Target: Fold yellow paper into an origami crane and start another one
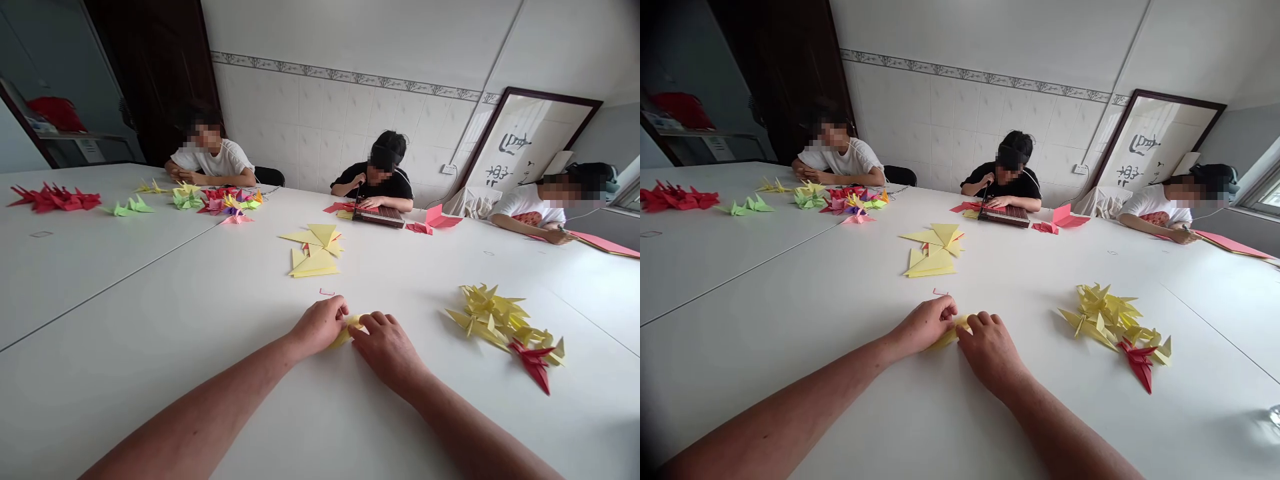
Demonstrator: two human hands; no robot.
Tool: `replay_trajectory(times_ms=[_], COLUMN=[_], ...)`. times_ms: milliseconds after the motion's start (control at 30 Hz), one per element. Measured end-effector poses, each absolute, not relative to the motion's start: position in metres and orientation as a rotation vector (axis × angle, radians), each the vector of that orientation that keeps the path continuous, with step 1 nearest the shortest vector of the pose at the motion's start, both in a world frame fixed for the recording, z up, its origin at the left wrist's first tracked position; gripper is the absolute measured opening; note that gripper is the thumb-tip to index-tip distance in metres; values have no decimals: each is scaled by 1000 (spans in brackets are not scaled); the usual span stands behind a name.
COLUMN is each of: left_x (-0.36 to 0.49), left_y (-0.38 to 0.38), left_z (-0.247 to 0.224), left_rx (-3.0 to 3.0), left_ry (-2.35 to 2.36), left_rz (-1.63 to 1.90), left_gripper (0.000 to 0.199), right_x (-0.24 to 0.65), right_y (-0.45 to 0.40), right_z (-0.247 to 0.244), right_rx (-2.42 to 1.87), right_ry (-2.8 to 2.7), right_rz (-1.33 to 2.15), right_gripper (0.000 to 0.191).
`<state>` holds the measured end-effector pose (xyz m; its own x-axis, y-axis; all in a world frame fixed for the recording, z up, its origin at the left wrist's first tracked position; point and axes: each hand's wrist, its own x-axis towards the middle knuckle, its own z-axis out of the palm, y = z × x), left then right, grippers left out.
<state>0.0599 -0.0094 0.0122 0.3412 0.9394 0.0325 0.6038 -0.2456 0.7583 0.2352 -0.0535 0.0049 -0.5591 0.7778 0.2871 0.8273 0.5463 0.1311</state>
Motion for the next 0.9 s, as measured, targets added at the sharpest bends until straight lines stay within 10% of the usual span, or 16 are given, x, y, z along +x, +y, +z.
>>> replay_trajectory(times_ms=[433, 900], left_x=[66, 64], left_y=[-7, -7], left_z=[15, 8], left_rx=[1305, 1207], left_ry=[1117, 952], left_rz=[970, 986], left_gripper=[21, 19], right_x=[209, 202], right_y=[-34, -27], right_z=[3, 1], right_rx=[-1522, -1378], right_ry=[-1405, -1167], right_rz=[808, 1024], right_gripper=[16, 16])
